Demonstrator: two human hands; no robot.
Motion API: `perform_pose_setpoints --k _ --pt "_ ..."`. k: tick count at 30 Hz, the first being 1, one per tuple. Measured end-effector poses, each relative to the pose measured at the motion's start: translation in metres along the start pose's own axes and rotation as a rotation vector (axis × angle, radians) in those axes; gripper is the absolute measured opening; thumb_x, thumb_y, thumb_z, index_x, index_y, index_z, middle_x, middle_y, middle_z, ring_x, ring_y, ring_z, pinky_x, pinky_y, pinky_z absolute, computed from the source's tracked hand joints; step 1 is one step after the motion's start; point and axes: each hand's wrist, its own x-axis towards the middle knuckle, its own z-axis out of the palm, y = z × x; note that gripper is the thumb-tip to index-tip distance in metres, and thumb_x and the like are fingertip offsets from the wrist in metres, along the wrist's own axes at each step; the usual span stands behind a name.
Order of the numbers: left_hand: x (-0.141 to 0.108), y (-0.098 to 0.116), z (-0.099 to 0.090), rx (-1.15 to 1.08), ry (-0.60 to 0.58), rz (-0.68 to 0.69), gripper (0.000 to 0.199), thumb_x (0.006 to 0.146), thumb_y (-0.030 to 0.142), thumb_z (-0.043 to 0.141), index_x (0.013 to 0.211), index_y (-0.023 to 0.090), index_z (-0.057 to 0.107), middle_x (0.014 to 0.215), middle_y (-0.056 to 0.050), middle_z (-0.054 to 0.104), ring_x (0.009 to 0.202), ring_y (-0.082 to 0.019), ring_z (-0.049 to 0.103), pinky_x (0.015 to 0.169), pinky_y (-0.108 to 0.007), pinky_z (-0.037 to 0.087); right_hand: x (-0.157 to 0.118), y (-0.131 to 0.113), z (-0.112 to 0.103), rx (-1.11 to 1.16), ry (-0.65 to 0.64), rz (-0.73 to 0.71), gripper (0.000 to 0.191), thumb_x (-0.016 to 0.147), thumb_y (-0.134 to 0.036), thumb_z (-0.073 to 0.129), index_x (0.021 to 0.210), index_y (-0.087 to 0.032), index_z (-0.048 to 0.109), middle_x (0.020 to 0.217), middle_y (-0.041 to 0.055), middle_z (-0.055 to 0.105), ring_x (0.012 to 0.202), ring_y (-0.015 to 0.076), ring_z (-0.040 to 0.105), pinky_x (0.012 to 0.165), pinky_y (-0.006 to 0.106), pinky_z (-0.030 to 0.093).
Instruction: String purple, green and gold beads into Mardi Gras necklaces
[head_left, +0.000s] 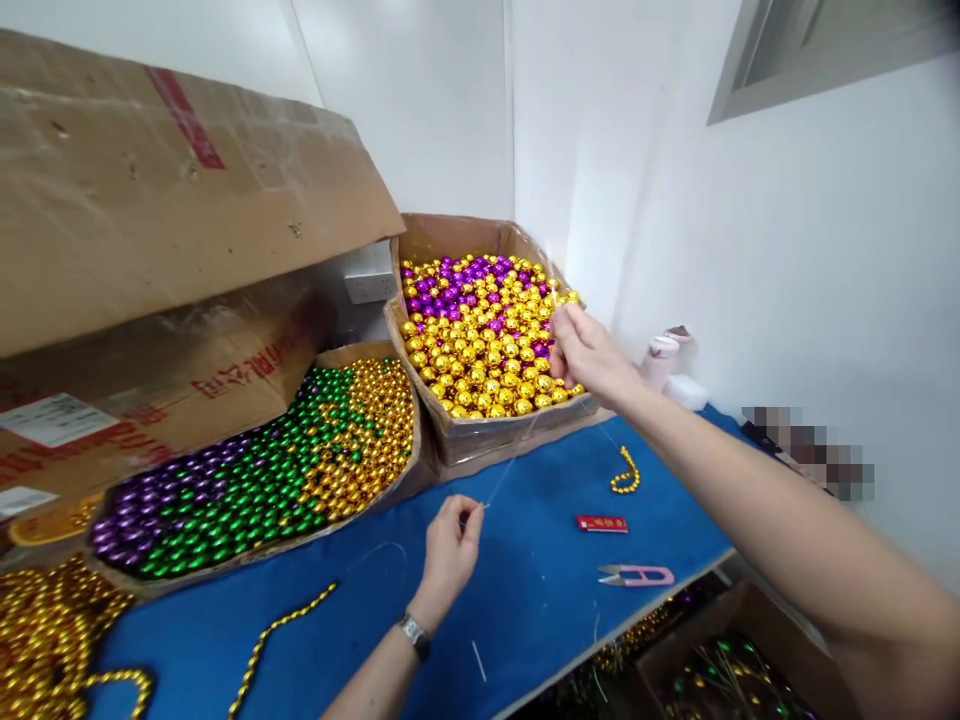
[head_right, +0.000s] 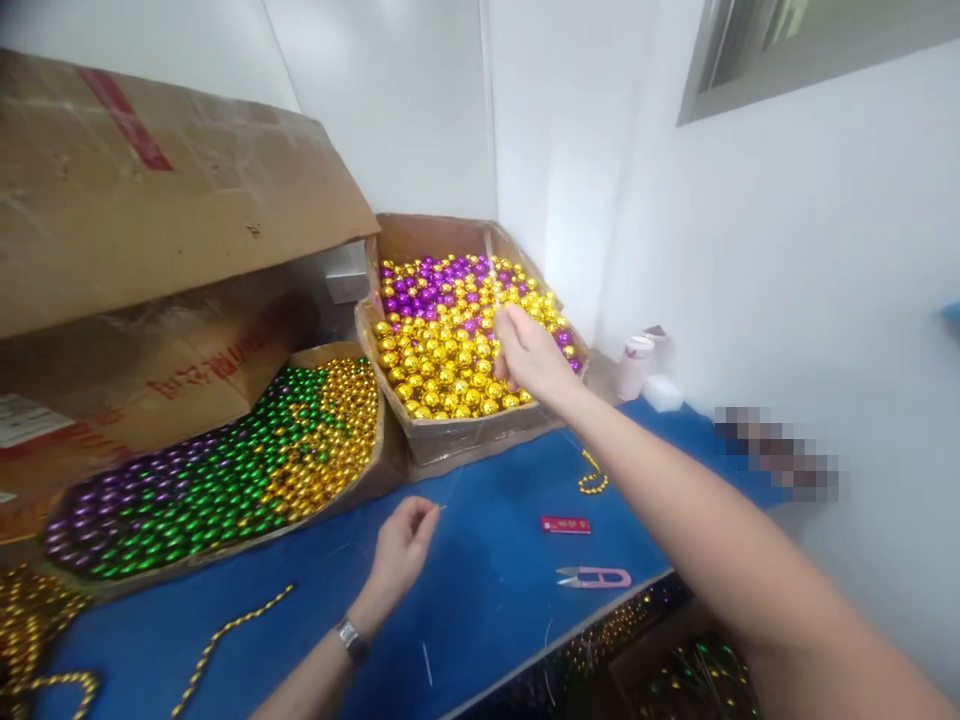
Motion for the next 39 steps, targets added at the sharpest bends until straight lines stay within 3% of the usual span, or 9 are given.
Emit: perform_pose_setpoints --k 4,6,10,13,16,25,32,39 --pt "-0.013 -0.016 -0.006 0.047 -0.12 -0.003 0.02 0.082 0.03 0.048 0.067 0.019 0.057 0.068 -0.002 0.058 0.064 -0.018 0.054 0.061 -0.028 0.037 -0.046 0.026 0.012 -0.212 -0.187 -0.003 0.028 0.097 -0.04 0.034 0.084 -0.022 0.051 0.059 -0.0069 0.052 0.051 0.0077 0.053 0.055 0.023 0.043" --pt "-0.018 -0.021 -0.015 0.059 -0.168 0.003 0.019 0.082 0.028 0.049 0.067 0.02 0.057 0.069 -0.003 0.058 0.066 -0.019 0.055 0.063 -0.029 0.037 -0.074 0.049 0.018 -0.313 -0.323 0.023 0.021 0.095 -0.035 0.044 0.091 -0.018 0.056 0.07 -0.0043 0.058 0.062 0.0098 0.058 0.065 0.027 0.047" --pt "-0.033 -0.024 -0.029 0.038 -0.261 0.01 0.021 0.083 0.029 0.048 0.067 0.02 0.058 0.067 -0.002 0.058 0.063 -0.018 0.055 0.06 -0.027 0.038 -0.118 0.107 0.03 -0.514 -0.517 0.169 0.021 0.091 -0.031 0.052 0.101 -0.014 0.059 0.093 0.0023 0.063 0.076 0.013 0.062 0.068 0.031 0.052" --pt "-0.043 -0.02 -0.032 -0.01 -0.304 -0.021 0.023 0.085 0.032 0.047 0.069 0.02 0.057 0.068 -0.002 0.058 0.06 -0.017 0.055 0.057 -0.025 0.037 -0.131 0.142 0.037 -0.652 -0.576 0.264 0.024 0.091 -0.031 0.053 0.108 -0.015 0.057 0.104 0.0046 0.062 0.085 0.0156 0.062 0.073 0.034 0.052" --pt "-0.049 -0.013 -0.025 -0.048 -0.313 -0.03 0.023 0.086 0.033 0.047 0.07 0.02 0.057 0.068 -0.002 0.058 0.062 -0.017 0.055 0.059 -0.026 0.038 -0.132 0.162 0.046 -0.757 -0.605 0.307 0.025 0.091 -0.03 0.054 0.112 -0.017 0.056 0.111 0.0056 0.059 0.092 0.0176 0.061 0.079 0.037 0.051" --pt "-0.057 0.004 0.002 -0.076 -0.391 -0.014 0.023 0.087 0.032 0.045 0.071 0.02 0.056 0.071 -0.003 0.057 0.066 -0.018 0.055 0.061 -0.027 0.038 -0.142 0.175 0.058 -0.912 -0.638 0.379 0.027 0.091 -0.03 0.054 0.115 -0.017 0.054 0.115 0.0063 0.058 0.095 0.0187 0.06 0.08 0.039 0.05" --pt "-0.056 0.014 0.004 -0.025 -0.429 0.018 0.023 0.088 0.03 0.043 0.072 0.019 0.055 0.072 -0.003 0.057 0.066 -0.017 0.055 0.062 -0.028 0.038 -0.14 0.175 0.047 -0.869 -0.627 0.332 0.03 0.09 -0.031 0.054 0.117 -0.017 0.053 0.116 0.0065 0.057 0.096 0.0192 0.06 0.081 0.039 0.05" --pt "-0.059 0.012 0.004 0.006 -0.41 0.026 0.023 0.088 0.03 0.043 0.072 0.019 0.055 0.071 -0.003 0.057 0.065 -0.017 0.055 0.061 -0.027 0.038 -0.14 0.169 0.052 -0.875 -0.655 0.3 0.027 0.091 -0.03 0.054 0.114 -0.017 0.055 0.114 0.0062 0.058 0.094 0.0183 0.06 0.079 0.038 0.051"
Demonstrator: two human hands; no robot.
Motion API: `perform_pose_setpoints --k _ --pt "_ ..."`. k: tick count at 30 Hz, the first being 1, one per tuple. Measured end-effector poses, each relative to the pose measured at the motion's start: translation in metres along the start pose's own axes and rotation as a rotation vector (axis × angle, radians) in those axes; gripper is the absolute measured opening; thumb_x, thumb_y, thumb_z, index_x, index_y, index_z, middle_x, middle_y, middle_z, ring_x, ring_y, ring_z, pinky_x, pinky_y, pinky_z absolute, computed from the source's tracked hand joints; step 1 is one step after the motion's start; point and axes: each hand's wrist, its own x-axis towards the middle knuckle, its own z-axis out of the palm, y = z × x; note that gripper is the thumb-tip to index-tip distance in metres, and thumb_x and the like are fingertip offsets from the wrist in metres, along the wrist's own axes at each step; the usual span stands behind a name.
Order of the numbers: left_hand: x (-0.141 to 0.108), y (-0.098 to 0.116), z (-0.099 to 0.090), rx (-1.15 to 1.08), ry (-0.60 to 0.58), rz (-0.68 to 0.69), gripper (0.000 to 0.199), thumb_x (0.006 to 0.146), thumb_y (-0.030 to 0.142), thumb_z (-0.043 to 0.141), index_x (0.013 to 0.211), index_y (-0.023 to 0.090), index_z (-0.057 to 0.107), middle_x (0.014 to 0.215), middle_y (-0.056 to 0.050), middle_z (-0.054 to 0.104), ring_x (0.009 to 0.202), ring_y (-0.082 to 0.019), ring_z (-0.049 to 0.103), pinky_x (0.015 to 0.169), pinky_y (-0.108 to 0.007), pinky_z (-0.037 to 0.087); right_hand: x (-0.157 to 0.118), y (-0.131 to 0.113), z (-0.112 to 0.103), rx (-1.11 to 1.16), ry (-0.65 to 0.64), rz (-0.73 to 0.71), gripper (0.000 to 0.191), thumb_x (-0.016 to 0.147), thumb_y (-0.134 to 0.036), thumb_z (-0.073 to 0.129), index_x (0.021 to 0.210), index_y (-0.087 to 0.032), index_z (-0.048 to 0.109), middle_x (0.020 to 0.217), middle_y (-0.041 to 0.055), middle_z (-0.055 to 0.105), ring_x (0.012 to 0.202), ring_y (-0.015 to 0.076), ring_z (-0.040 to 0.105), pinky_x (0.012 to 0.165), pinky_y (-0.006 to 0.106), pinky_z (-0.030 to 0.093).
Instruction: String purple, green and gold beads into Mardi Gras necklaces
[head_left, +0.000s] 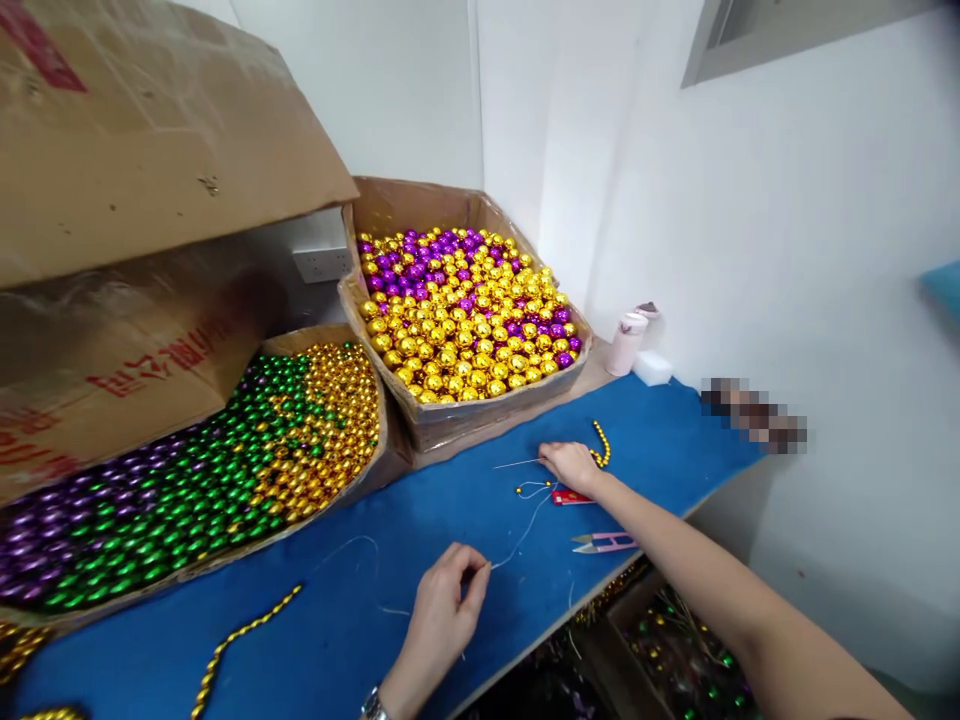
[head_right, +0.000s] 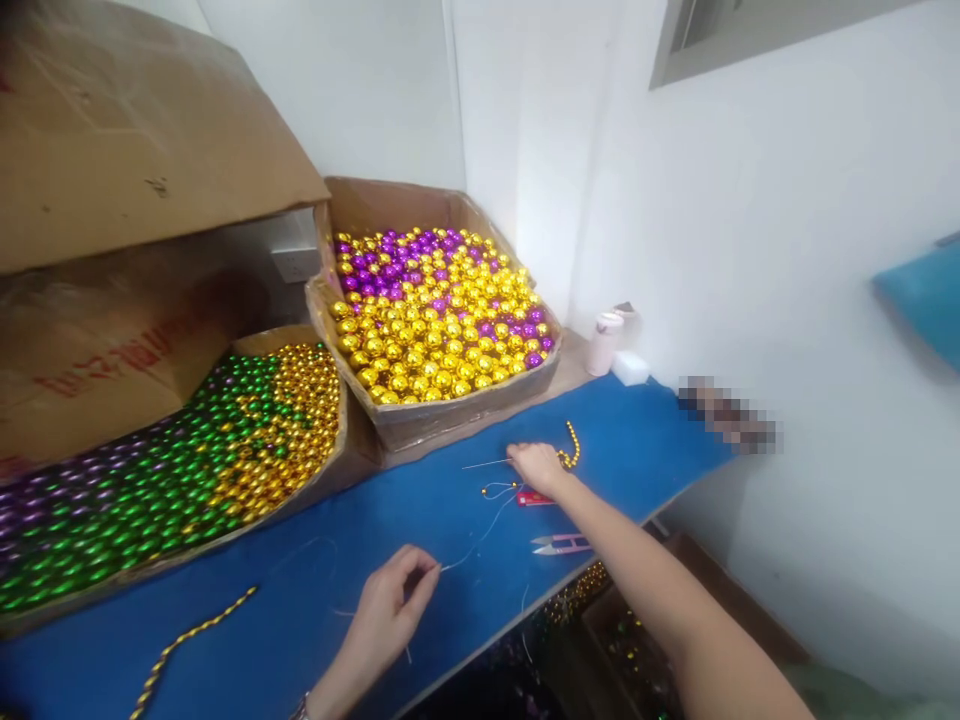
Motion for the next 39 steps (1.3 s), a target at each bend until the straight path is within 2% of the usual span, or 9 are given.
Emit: perform_pose_setpoints --k 8,14,19,25,29,31,32,35,39 --pt "-0.001 0.019 0.005 -0.035 -0.07 0.021 0.023 0.089 0.03 0.044 0.073 0.019 0.056 0.073 -0.002 0.057 0.067 -0.016 0.054 0.061 -0.026 0.039 -0.025 0.012 -0.032 0.082 -0.049 -0.13 0.028 0.091 -0.031 0.053 0.115 -0.017 0.054 0.113 0.0063 0.058 0.094 0.0185 0.06 0.08 0.039 0.051" --pt "0.0 0.059 0.036 -0.107 -0.239 0.194 0.02 0.088 0.021 0.043 0.074 0.019 0.057 0.076 -0.002 0.059 0.072 -0.014 0.056 0.065 -0.024 0.04 -0.122 0.053 -0.069 0.121 -0.296 -0.477 0.021 0.091 -0.034 0.051 0.095 -0.017 0.063 0.087 0.0 0.066 0.074 0.0126 0.062 0.066 0.028 0.049" --pt "0.017 0.062 0.064 -0.039 -0.164 0.219 0.016 0.083 0.017 0.049 0.072 0.019 0.06 0.074 -0.001 0.06 0.068 -0.014 0.056 0.062 -0.024 0.041 -0.182 0.055 -0.058 0.001 -0.271 -0.508 0.015 0.083 -0.023 0.056 0.077 -0.024 0.069 0.072 0.0028 0.068 0.07 0.0177 0.061 0.058 0.026 0.038" --pt "0.058 0.035 0.036 0.028 0.124 0.069 0.02 0.086 0.028 0.046 0.076 0.018 0.06 0.074 -0.002 0.06 0.067 -0.016 0.057 0.062 -0.027 0.043 -0.164 0.037 -0.056 0.007 -0.06 -0.433 0.024 0.09 -0.026 0.044 0.087 -0.02 0.067 0.076 0.0064 0.067 0.07 0.0179 0.06 0.061 0.026 0.038" --pt "0.062 0.027 0.012 0.089 0.421 -0.032 0.026 0.088 0.031 0.043 0.105 0.015 0.054 0.098 -0.01 0.057 0.076 -0.019 0.057 0.065 -0.032 0.047 -0.125 0.036 -0.091 0.091 0.15 -0.347 0.028 0.095 -0.028 0.036 0.104 -0.017 0.06 0.092 0.0067 0.067 0.08 0.016 0.06 0.07 0.026 0.04" --pt "0.047 0.034 0.017 0.177 0.471 0.128 0.033 0.087 0.024 0.046 0.118 0.015 0.047 0.112 -0.013 0.051 0.091 -0.022 0.054 0.072 -0.034 0.047 -0.106 0.033 -0.115 0.126 0.244 -0.301 0.029 0.095 -0.03 0.035 0.109 -0.016 0.057 0.093 0.0064 0.066 0.078 0.0153 0.059 0.069 0.026 0.04" --pt "0.037 0.04 0.024 0.251 0.416 0.275 0.034 0.086 0.02 0.047 0.119 0.016 0.047 0.112 -0.013 0.05 0.095 -0.022 0.053 0.074 -0.034 0.047 -0.097 0.03 -0.126 0.139 0.271 -0.292 0.028 0.094 -0.031 0.037 0.107 -0.017 0.057 0.09 0.0054 0.066 0.074 0.0146 0.058 0.067 0.026 0.039" --pt "0.006 0.055 0.056 0.547 -0.043 0.764 0.029 0.085 0.015 0.047 0.112 0.019 0.056 0.105 -0.01 0.055 0.094 -0.023 0.051 0.076 -0.037 0.044 -0.073 0.019 -0.153 0.157 0.319 -0.282 0.024 0.091 -0.03 0.041 0.102 -0.018 0.06 0.081 0.0034 0.066 0.065 0.0136 0.056 0.06 0.026 0.036" --pt "-0.007 0.059 0.089 0.84 -0.328 1.009 0.021 0.086 0.021 0.05 0.098 0.011 0.065 0.116 -0.015 0.053 0.103 -0.027 0.046 0.087 -0.044 0.036 -0.054 0.006 -0.165 0.159 0.319 -0.302 0.021 0.087 -0.029 0.046 0.093 -0.019 0.064 0.078 0.0028 0.067 0.066 0.0147 0.057 0.059 0.027 0.034"
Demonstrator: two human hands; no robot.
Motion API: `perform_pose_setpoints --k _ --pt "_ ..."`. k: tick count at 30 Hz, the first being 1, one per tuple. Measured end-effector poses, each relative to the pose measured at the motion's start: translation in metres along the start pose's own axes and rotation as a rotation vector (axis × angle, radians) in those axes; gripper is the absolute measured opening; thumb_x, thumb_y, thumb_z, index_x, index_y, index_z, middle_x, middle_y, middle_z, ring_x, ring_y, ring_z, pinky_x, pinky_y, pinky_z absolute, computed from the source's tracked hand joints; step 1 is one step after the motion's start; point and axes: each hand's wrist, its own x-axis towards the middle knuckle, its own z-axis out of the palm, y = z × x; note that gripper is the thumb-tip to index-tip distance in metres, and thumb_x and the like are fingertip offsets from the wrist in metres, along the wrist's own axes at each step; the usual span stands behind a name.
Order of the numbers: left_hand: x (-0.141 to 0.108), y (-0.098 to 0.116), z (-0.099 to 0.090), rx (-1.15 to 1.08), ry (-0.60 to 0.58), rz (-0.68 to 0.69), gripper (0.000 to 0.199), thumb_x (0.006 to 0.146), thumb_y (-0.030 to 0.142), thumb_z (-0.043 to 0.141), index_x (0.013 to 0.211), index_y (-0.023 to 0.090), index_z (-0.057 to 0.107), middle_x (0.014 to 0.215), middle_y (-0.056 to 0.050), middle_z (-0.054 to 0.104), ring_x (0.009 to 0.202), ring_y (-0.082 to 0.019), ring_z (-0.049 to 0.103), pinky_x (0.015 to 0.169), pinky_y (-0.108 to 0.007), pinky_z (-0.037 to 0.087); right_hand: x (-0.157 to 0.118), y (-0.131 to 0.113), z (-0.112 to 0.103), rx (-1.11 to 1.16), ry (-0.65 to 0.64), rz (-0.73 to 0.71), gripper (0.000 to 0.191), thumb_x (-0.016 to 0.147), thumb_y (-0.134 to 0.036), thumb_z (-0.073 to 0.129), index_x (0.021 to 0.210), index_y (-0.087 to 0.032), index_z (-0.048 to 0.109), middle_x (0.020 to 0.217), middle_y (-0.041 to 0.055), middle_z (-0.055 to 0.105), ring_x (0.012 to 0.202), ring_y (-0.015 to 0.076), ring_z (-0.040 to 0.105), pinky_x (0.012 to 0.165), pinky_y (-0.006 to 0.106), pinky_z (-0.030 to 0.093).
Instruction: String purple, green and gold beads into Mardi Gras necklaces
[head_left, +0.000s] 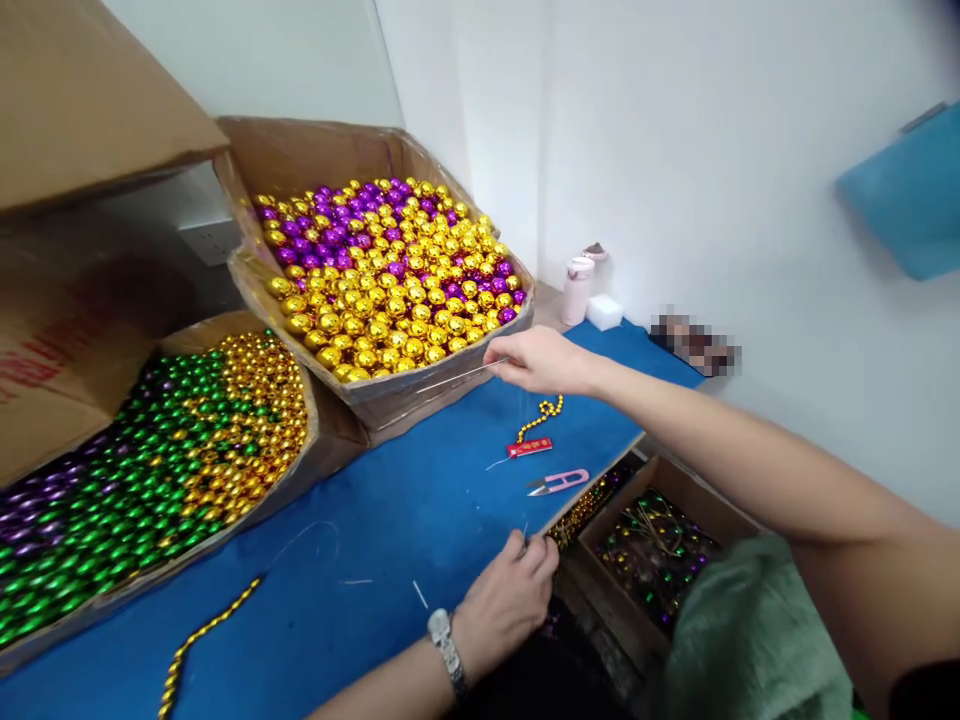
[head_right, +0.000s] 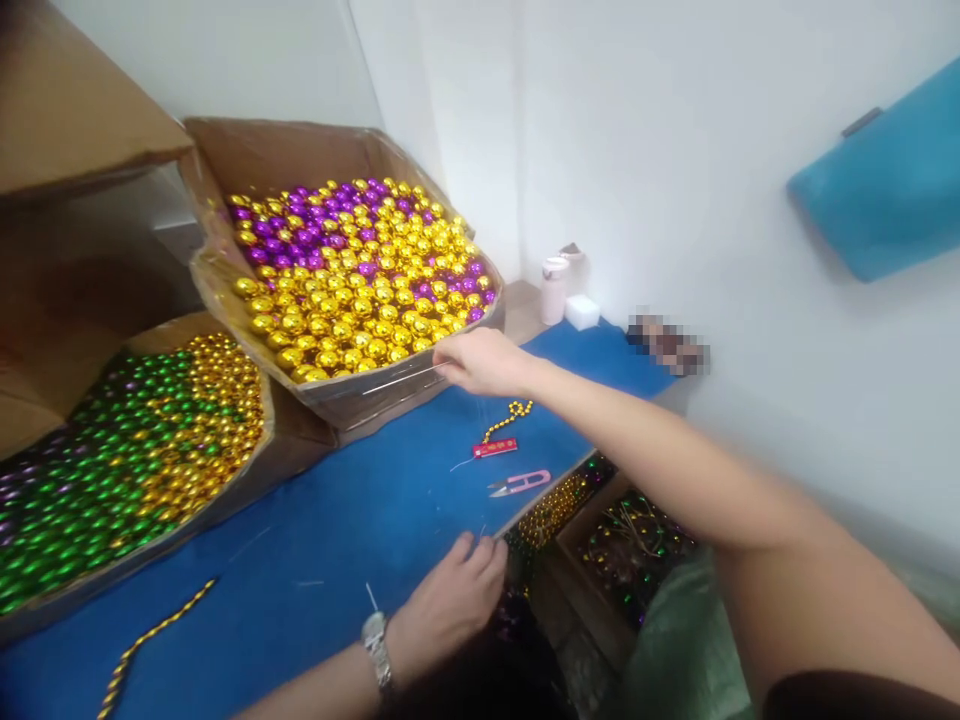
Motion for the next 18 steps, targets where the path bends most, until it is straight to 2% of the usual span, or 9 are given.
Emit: perform_pose_setpoints --k 4,7,9,12,14,16,18 --pt "0.008 -0.005 0.009 -0.022 -0.029 0.062 0.018 0.081 0.024 0.058 0.072 0.012 0.067 0.092 -0.011 0.06 0.093 -0.026 0.049 0.081 -0.041 0.035 0.002 -0.005 0.001 0.012 -0.013 -0.03 0.02 0.086 -0.029 0.048 0.089 -0.02 0.065 0.077 0.0025 0.067 0.066 0.0146 0.058 0.059 0.026 0.035" --pt "0.023 -0.002 0.001 -0.031 -0.01 0.043 0.02 0.085 0.025 0.053 0.076 0.013 0.066 0.079 -0.007 0.058 0.08 -0.021 0.051 0.072 -0.037 0.037 -0.001 -0.007 -0.001 0.02 0.006 -0.053 0.021 0.087 -0.028 0.045 0.089 -0.019 0.065 0.076 0.0029 0.067 0.062 0.0135 0.057 0.057 0.026 0.036" --pt "0.045 0.008 -0.011 -0.065 0.019 0.039 0.022 0.087 0.023 0.047 0.078 0.016 0.066 0.075 -0.007 0.057 0.07 -0.018 0.051 0.061 -0.034 0.037 0.002 -0.007 -0.001 0.027 0.019 -0.07 0.022 0.088 -0.027 0.044 0.089 -0.019 0.064 0.077 0.0033 0.068 0.062 0.0137 0.058 0.057 0.026 0.037" --pt "0.087 0.028 -0.03 -0.227 0.105 0.096 0.026 0.085 0.027 0.047 0.07 0.02 0.067 0.076 -0.01 0.06 0.06 -0.017 0.05 0.05 -0.031 0.035 0.01 -0.011 0.003 0.043 0.016 -0.096 0.024 0.089 -0.029 0.043 0.091 -0.019 0.064 0.08 0.0043 0.069 0.066 0.0155 0.06 0.059 0.027 0.04" --pt "0.105 0.037 -0.039 -0.233 0.156 0.048 0.025 0.087 0.032 0.042 0.089 0.03 0.067 0.097 -0.012 0.062 0.074 -0.022 0.055 0.055 -0.035 0.039 0.013 -0.016 0.008 0.058 0.001 -0.108 0.025 0.089 -0.032 0.043 0.092 -0.019 0.064 0.081 0.0046 0.069 0.067 0.0166 0.061 0.06 0.028 0.042" --pt "0.105 0.038 -0.041 -0.243 0.181 0.004 0.027 0.088 0.036 0.04 0.103 0.036 0.062 0.11 -0.011 0.059 0.084 -0.025 0.056 0.06 -0.038 0.041 0.012 -0.018 0.015 0.087 -0.022 -0.114 0.026 0.09 -0.035 0.042 0.097 -0.02 0.063 0.085 0.0048 0.069 0.07 0.0175 0.063 0.062 0.029 0.044" --pt "0.083 0.029 -0.038 -0.261 0.143 -0.051 0.026 0.087 0.038 0.043 0.104 0.033 0.061 0.109 -0.011 0.059 0.084 -0.024 0.057 0.063 -0.038 0.043 0.007 -0.017 0.022 0.127 -0.044 -0.112 0.029 0.091 -0.036 0.04 0.101 -0.02 0.061 0.092 0.0056 0.069 0.077 0.0188 0.064 0.067 0.03 0.046"
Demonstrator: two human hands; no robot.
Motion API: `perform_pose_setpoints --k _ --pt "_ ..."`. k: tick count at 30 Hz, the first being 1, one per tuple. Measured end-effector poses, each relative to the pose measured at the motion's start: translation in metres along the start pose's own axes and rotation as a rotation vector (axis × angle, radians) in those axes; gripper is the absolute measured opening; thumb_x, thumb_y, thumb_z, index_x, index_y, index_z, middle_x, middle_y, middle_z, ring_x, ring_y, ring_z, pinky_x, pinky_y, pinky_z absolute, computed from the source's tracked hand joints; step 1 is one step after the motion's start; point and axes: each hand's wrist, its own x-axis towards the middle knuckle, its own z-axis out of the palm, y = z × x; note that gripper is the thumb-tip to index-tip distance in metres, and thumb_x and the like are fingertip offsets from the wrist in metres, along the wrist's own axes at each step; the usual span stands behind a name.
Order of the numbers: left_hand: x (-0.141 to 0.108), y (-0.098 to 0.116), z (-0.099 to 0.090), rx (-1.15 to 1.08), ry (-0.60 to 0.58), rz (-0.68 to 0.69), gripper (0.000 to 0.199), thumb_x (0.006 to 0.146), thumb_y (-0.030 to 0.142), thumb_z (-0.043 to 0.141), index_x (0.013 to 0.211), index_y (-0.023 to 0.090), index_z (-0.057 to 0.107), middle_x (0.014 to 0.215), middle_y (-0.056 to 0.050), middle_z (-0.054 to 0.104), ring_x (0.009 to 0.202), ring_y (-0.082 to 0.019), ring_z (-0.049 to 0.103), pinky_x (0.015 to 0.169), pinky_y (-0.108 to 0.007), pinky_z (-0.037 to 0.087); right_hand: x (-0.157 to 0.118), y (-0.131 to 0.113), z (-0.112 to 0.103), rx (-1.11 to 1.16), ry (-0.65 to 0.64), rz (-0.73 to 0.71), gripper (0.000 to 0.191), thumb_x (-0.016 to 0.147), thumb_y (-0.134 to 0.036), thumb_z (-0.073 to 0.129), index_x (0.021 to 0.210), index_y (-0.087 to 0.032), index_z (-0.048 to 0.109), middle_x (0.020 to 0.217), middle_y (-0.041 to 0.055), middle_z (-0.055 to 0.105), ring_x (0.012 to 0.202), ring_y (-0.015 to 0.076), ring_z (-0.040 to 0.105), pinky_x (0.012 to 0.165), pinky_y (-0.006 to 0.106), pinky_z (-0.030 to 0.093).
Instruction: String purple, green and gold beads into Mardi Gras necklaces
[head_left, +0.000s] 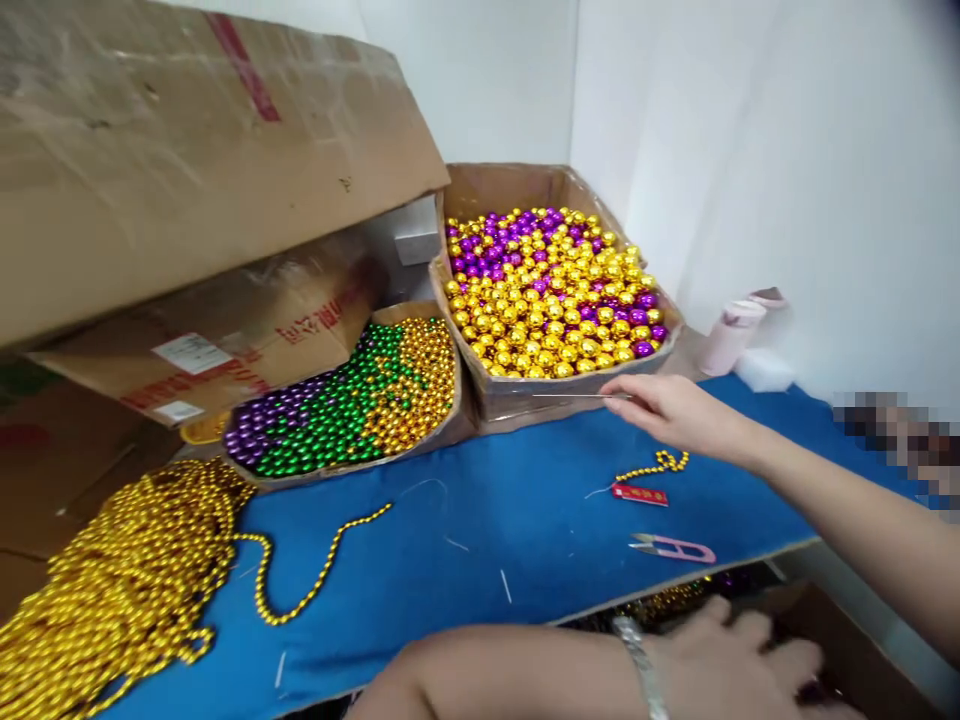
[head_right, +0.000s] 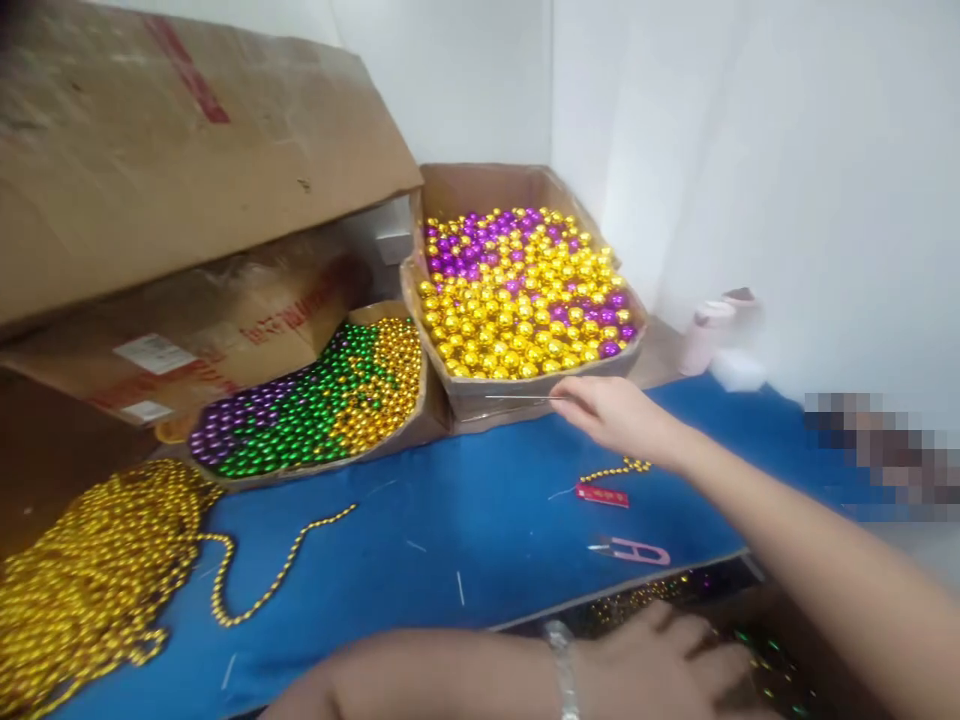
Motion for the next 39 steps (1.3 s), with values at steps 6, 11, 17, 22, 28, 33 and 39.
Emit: perform_pose_setpoints --k 6,11,17,22,28,33,39 --pt "-0.141 -0.054 -0.033 -0.052 -0.029 -0.537 0.018 0.089 0.031 0.044 0.094 0.023 0.06 0.076 -0.002 0.062 0.068 -0.015 0.056 0.067 -0.027 0.045 -0.009 0.012 0.001 0.137 0.005 0.064 0.033 0.094 -0.041 0.032 0.096 -0.021 0.059 0.085 0.0044 0.067 0.074 0.0191 0.063 0.066 0.032 0.049" --pt "-0.26 -0.105 -0.063 0.227 -0.006 -1.119 0.029 0.092 0.022 0.034 0.11 0.019 0.056 0.1 -0.01 0.063 0.091 -0.02 0.056 0.08 -0.031 0.044 0.0 -0.007 -0.01 0.412 0.121 0.132 0.031 0.093 -0.048 0.036 0.093 -0.022 0.053 0.069 0.0003 0.055 0.063 0.0155 0.056 0.058 0.028 0.047" --pt "-0.334 -0.14 -0.052 0.397 -0.063 -1.356 0.026 0.09 0.023 0.041 0.105 0.017 0.062 0.103 -0.012 0.062 0.092 -0.025 0.055 0.077 -0.036 0.043 0.013 -0.043 0.019 0.455 0.009 0.116 0.026 0.093 -0.047 0.038 0.096 -0.025 0.051 0.063 -0.003 0.05 0.058 0.0136 0.052 0.053 0.025 0.043" --pt "-0.36 -0.143 -0.052 0.458 -0.153 -1.344 0.025 0.083 0.007 0.044 0.092 0.019 0.065 0.093 -0.008 0.064 0.089 -0.025 0.055 0.077 -0.036 0.04 0.027 -0.062 0.031 0.544 -0.003 0.095 0.022 0.093 -0.043 0.039 0.098 -0.025 0.05 0.069 -0.0019 0.053 0.059 0.0132 0.052 0.055 0.025 0.045" --pt "-0.406 -0.15 -0.079 0.551 -0.219 -1.432 0.029 0.082 0.004 0.04 0.093 0.014 0.064 0.091 -0.013 0.063 0.089 -0.028 0.055 0.075 -0.039 0.041 0.056 -0.097 0.041 0.801 0.095 0.027 0.019 0.094 -0.04 0.04 0.101 -0.025 0.05 0.068 -0.0019 0.052 0.061 0.0134 0.053 0.056 0.026 0.046" --pt "-0.416 -0.138 -0.089 0.564 -0.233 -1.453 0.028 0.086 0.01 0.038 0.095 0.016 0.064 0.095 -0.012 0.065 0.085 -0.025 0.059 0.073 -0.037 0.044 0.064 -0.12 0.06 0.847 -0.012 0.028 0.02 0.095 -0.04 0.036 0.104 -0.028 0.05 0.073 -0.0012 0.054 0.067 0.0147 0.055 0.062 0.028 0.047" --pt "-0.39 -0.124 -0.116 0.401 0.077 -1.355 0.023 0.091 0.029 0.041 0.088 0.022 0.063 0.078 -0.004 0.067 0.07 -0.018 0.064 0.063 -0.027 0.048 0.095 -0.126 0.066 0.87 0.024 0.018 0.019 0.095 -0.039 0.037 0.101 -0.027 0.051 0.071 -0.0011 0.054 0.068 0.0161 0.056 0.065 0.031 0.047"
